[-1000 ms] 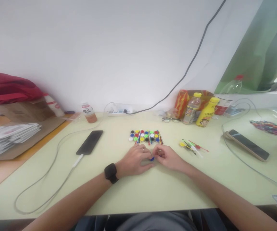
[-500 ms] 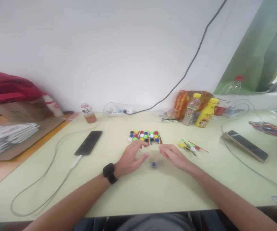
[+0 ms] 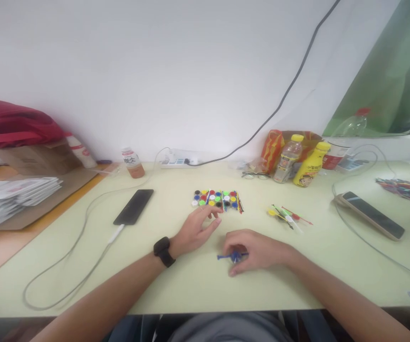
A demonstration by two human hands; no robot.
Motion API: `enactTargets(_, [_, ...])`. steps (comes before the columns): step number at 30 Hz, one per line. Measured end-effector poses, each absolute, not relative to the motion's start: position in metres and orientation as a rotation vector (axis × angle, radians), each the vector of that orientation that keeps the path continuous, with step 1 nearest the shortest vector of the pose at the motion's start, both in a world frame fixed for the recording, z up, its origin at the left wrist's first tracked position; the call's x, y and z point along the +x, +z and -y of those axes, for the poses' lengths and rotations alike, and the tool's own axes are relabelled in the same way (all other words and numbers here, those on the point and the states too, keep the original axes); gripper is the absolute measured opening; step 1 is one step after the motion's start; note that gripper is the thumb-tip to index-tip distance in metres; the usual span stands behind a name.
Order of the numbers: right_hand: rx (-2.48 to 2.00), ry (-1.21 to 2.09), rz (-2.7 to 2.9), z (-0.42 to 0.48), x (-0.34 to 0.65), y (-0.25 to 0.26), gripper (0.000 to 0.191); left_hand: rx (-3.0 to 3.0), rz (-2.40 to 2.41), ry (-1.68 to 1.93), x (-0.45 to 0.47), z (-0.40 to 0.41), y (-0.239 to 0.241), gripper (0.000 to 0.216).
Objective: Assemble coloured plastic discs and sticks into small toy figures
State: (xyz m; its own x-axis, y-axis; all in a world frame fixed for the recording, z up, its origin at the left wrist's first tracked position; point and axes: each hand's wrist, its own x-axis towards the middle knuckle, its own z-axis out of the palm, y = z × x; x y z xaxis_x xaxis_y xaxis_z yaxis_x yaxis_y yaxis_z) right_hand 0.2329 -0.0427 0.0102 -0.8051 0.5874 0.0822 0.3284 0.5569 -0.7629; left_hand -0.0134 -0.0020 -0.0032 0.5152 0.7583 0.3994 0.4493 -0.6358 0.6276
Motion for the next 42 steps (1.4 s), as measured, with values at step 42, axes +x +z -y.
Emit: enactTargets(42, [-1.122,0.848,2.044,0.015,0.229,-0.019,0.011,2.308,-0.965,0.771,-0.005,0.001,-0.005,0.024])
